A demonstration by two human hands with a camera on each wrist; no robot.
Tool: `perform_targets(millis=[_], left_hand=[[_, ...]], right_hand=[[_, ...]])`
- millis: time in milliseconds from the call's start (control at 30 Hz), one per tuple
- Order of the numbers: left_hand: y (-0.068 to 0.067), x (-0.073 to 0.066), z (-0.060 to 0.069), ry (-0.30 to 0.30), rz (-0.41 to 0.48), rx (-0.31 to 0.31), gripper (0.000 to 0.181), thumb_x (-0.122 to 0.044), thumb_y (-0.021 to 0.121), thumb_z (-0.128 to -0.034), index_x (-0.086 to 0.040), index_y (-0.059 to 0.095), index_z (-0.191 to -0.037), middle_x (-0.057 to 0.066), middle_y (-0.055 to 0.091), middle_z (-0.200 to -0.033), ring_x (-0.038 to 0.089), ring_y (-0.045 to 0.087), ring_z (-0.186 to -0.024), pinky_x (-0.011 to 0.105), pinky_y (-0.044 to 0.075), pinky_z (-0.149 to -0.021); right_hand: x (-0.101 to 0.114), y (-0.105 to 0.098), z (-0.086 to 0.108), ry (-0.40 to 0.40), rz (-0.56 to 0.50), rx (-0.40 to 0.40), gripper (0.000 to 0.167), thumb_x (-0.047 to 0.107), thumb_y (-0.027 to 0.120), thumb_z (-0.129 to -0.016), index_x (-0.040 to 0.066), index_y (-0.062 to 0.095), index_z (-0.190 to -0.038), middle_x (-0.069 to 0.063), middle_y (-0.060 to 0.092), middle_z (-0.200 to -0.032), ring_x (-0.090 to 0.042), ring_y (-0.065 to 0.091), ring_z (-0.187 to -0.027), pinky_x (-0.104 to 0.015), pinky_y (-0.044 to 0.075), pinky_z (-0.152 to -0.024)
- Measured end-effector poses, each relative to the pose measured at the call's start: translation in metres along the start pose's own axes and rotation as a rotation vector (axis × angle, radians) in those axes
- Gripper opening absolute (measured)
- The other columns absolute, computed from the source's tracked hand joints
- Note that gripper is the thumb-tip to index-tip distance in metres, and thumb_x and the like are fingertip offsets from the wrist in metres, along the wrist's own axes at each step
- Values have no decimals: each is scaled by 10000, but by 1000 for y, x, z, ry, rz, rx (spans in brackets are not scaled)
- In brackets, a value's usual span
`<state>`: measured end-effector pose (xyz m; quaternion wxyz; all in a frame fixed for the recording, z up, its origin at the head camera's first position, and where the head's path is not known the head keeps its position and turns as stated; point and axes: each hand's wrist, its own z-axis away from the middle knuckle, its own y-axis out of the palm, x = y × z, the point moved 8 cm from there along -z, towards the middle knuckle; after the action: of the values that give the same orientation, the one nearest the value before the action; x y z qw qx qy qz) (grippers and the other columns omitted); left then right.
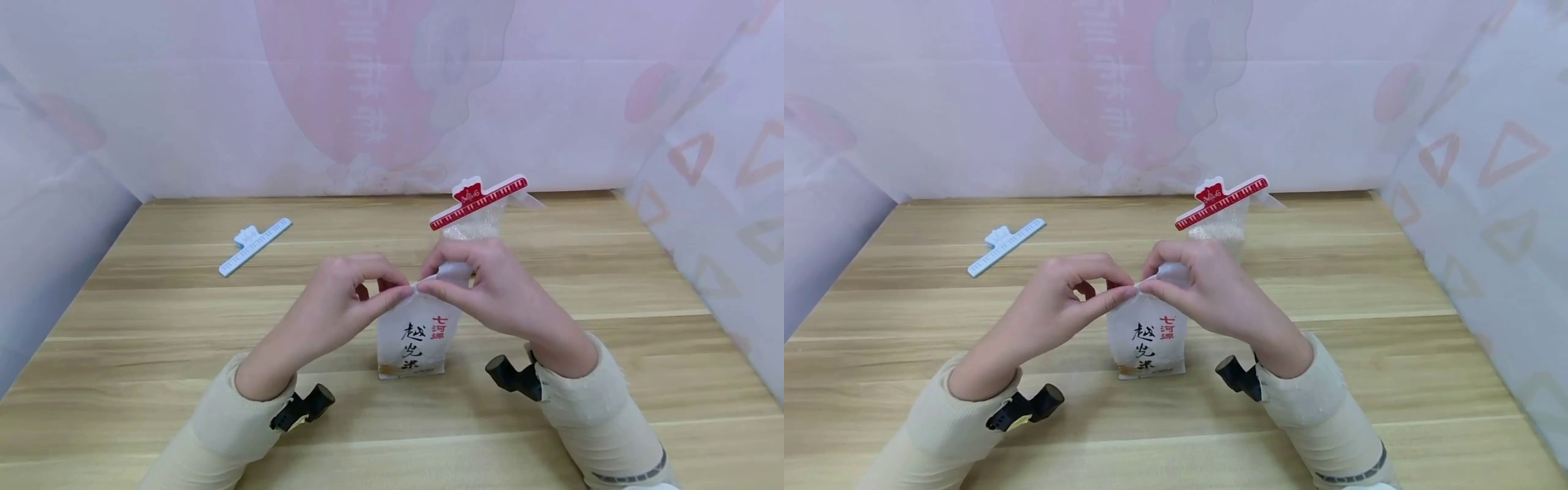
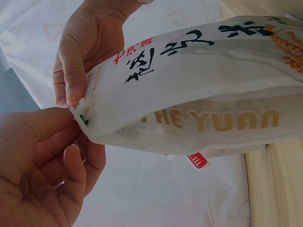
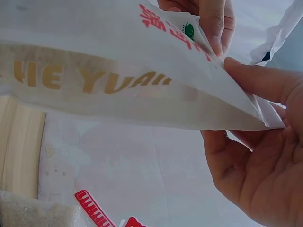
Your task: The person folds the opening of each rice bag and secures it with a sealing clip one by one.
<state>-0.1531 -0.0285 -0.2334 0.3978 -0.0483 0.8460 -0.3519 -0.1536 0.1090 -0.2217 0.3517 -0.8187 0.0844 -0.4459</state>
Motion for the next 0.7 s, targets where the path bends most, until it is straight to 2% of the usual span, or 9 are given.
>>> perform_targets(millis=[167, 367, 700], left_hand=[[1, 2, -1, 7, 1, 21, 29, -127, 738, -895, -105, 756, -903, -34, 697, -810, 60, 596, -741, 212, 482, -569], [2, 7, -3, -49, 42, 75, 44, -139, 749, -884, -128, 745, -842, -42, 699, -816, 64, 598, -740, 224, 494, -603], [1, 17, -3, -99, 28, 133, 73, -119, 792, -837, -112, 732, -798, -44, 682, -751, 70, 572, -692, 227, 492, -619]], right_hand=[[2, 0, 0, -20, 15, -8, 71, 63, 751, -868, 114, 705, -852, 39, 698, -812, -87, 568, -742, -248, 484, -601], [3, 0, 2, -8, -24, -12, 73, 66, 744, -877, 107, 704, -831, 23, 687, -792, -89, 574, -730, -251, 514, -616], [0, -1, 1, 40, -29, -58, 90, 49, 748, -867, 97, 703, -806, 11, 672, -748, -92, 576, -687, -236, 506, -612]])
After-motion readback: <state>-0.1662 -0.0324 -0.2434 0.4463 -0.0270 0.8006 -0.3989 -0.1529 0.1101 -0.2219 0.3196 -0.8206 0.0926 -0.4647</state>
